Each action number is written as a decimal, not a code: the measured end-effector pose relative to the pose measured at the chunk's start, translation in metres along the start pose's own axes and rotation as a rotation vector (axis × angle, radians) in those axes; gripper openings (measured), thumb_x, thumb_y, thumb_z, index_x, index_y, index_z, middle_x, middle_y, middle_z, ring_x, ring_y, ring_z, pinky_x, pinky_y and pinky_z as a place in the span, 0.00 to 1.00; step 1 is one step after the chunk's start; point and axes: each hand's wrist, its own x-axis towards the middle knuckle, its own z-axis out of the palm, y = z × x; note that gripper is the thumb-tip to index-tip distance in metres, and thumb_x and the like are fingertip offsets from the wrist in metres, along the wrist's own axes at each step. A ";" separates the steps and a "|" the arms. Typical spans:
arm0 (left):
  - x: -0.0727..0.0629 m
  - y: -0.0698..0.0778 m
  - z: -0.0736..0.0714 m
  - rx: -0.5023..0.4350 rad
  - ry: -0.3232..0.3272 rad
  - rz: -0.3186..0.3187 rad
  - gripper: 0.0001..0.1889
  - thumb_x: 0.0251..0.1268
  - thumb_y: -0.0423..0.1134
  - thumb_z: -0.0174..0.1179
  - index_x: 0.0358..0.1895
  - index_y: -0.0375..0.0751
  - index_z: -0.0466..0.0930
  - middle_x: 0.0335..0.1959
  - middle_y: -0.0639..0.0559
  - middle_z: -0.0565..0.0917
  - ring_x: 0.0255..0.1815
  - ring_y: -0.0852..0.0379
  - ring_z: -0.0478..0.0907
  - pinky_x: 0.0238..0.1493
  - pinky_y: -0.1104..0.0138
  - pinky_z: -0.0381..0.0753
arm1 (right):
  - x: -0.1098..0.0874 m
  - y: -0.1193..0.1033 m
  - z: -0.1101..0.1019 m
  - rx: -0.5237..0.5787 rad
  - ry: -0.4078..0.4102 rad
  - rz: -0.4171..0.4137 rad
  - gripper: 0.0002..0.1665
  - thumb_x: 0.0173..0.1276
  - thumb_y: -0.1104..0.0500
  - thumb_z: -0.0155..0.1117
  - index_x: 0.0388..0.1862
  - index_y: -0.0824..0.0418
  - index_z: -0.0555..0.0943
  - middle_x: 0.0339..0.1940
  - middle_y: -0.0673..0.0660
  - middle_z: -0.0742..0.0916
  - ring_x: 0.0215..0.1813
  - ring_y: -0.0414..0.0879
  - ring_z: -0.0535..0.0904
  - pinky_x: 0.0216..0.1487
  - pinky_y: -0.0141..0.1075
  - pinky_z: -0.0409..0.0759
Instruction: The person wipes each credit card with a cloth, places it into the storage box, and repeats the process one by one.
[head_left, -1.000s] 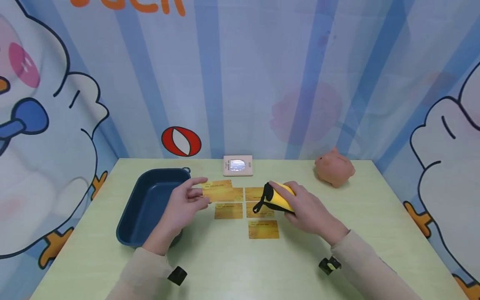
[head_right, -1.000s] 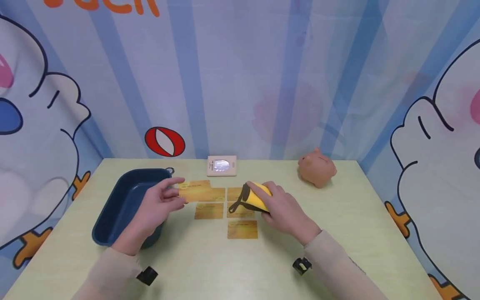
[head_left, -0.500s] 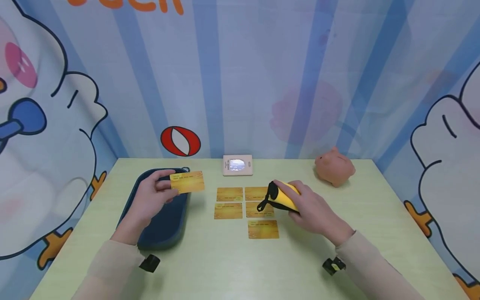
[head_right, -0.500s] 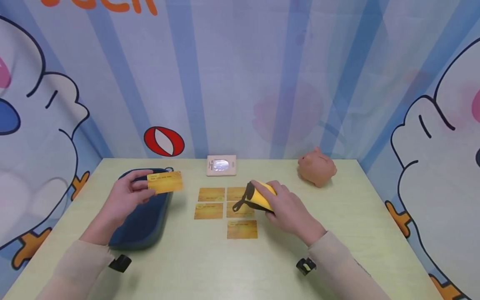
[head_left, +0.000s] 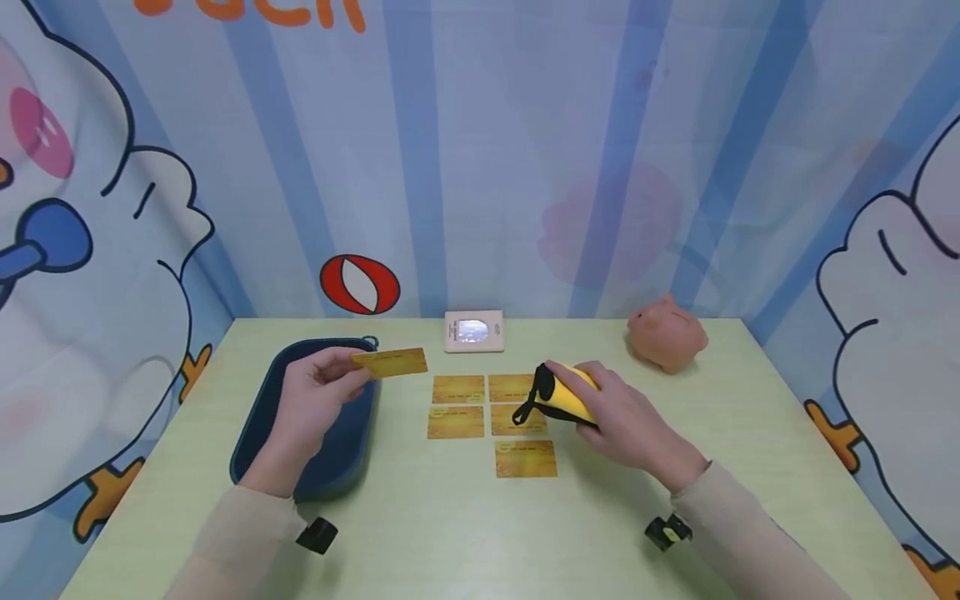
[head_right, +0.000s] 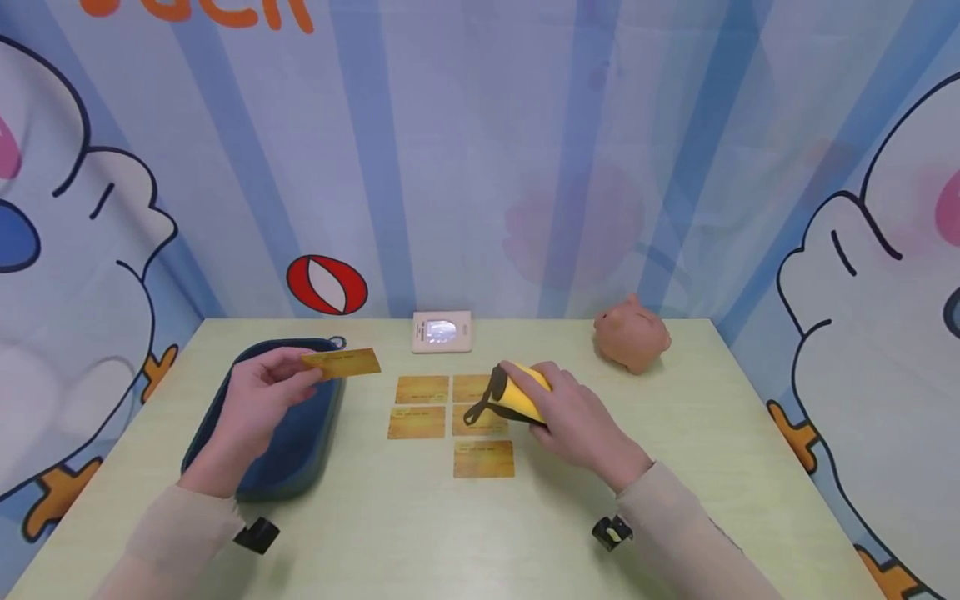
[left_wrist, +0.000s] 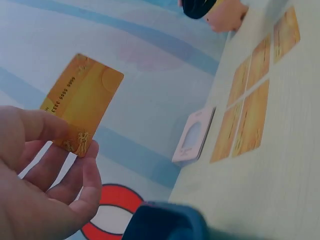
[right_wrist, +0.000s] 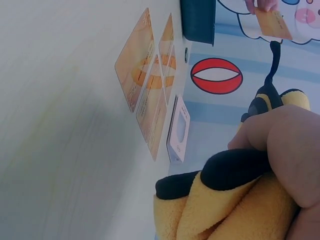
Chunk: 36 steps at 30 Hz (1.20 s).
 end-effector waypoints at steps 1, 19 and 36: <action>-0.001 0.000 0.004 -0.016 0.001 0.015 0.14 0.76 0.32 0.63 0.59 0.33 0.85 0.56 0.39 0.88 0.48 0.62 0.87 0.50 0.72 0.86 | 0.000 0.000 0.000 0.001 0.000 0.000 0.55 0.62 0.67 0.73 0.85 0.46 0.61 0.63 0.64 0.79 0.52 0.54 0.78 0.47 0.50 0.84; -0.012 -0.002 0.058 -0.151 -0.169 -0.007 0.15 0.75 0.27 0.60 0.61 0.36 0.84 0.59 0.38 0.86 0.51 0.50 0.90 0.51 0.66 0.88 | 0.011 -0.015 -0.011 0.028 0.051 -0.029 0.54 0.63 0.65 0.72 0.85 0.44 0.60 0.64 0.62 0.78 0.52 0.53 0.77 0.47 0.48 0.84; -0.013 -0.013 0.091 -0.236 -0.231 -0.107 0.35 0.71 0.26 0.64 0.78 0.49 0.67 0.57 0.36 0.87 0.49 0.44 0.90 0.48 0.63 0.89 | 0.033 -0.041 -0.015 0.040 0.093 -0.129 0.55 0.63 0.66 0.73 0.85 0.45 0.61 0.66 0.62 0.77 0.53 0.55 0.80 0.51 0.50 0.86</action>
